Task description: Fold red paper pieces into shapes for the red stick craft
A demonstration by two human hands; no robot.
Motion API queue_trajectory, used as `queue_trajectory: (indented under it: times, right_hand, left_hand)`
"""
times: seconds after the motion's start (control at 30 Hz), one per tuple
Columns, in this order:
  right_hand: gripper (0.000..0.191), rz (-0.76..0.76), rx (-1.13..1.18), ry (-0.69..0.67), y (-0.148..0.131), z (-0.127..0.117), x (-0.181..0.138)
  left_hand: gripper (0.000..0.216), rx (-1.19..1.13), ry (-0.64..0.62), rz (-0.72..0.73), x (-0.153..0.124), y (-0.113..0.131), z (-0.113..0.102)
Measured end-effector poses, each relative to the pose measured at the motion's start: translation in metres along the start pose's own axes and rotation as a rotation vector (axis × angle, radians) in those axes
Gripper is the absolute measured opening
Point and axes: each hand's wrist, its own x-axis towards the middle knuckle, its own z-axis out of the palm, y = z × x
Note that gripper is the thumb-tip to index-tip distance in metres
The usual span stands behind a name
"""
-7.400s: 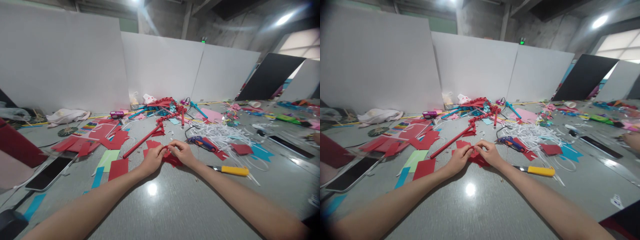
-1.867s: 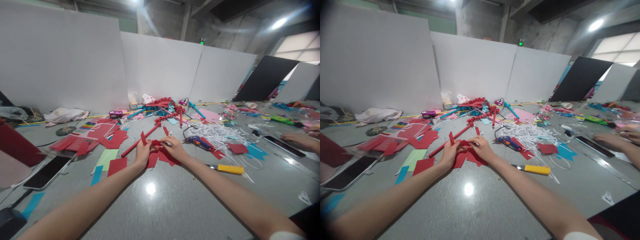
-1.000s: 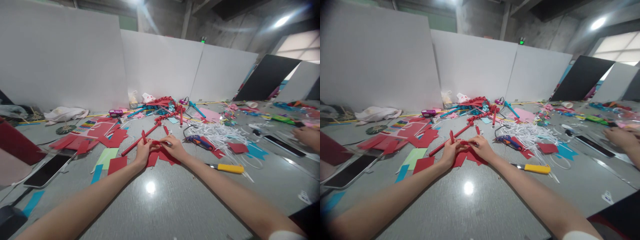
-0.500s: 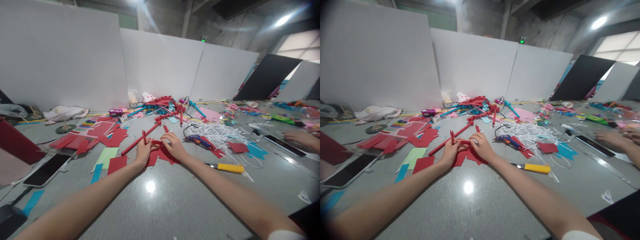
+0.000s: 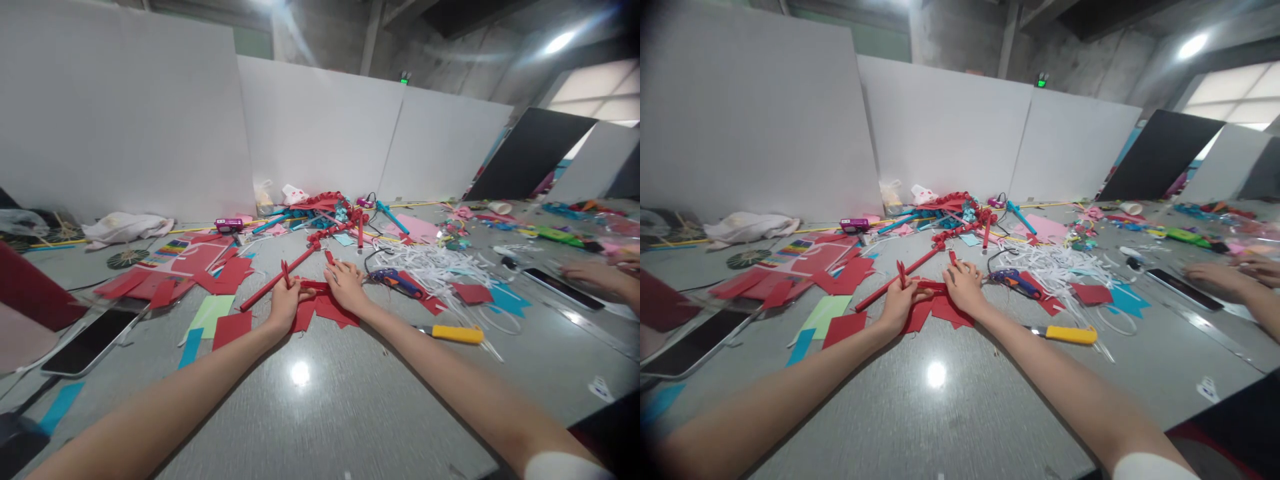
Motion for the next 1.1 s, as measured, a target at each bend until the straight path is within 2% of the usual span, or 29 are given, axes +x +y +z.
queue_trajectory:
  times: [0.3,0.43,0.5,0.63,0.73,0.83,0.97,1.1]
  right_hand:
    - [0.046,0.039,-0.005,-0.056,0.001,0.002,0.003]
    - [0.044,0.044,0.048,0.009,-0.001,-0.003,0.001]
    - [0.042,-0.005,0.103,0.093,-0.002,-0.013,0.0]
    - [0.03,-0.24,0.21,0.188,-0.007,-0.042,-0.002]
    - [0.021,-0.28,0.286,0.249,-0.011,-0.054,-0.005]
    - [0.02,-0.315,0.347,0.251,-0.011,-0.053,-0.011]
    - [0.017,-0.43,0.332,0.162,0.0,-0.044,-0.024]
    - [0.013,-0.454,0.328,0.16,0.01,-0.042,-0.031]
  left_hand:
    - [0.034,0.012,-0.006,-0.005,0.0,0.001,0.001]
    - [0.035,-0.002,-0.004,-0.011,-0.001,0.001,0.001]
    - [0.034,-0.015,0.005,-0.016,0.0,0.001,0.001]
    - [0.034,-0.043,0.023,-0.03,0.002,-0.001,-0.001]
    - [0.034,-0.061,0.019,-0.046,0.004,-0.001,-0.001]
    - [0.035,-0.089,0.002,-0.052,0.005,-0.002,-0.002]
    - [0.034,-0.101,0.012,-0.049,0.005,-0.003,-0.002]
    - [0.034,-0.101,0.013,-0.049,0.004,-0.002,-0.001]
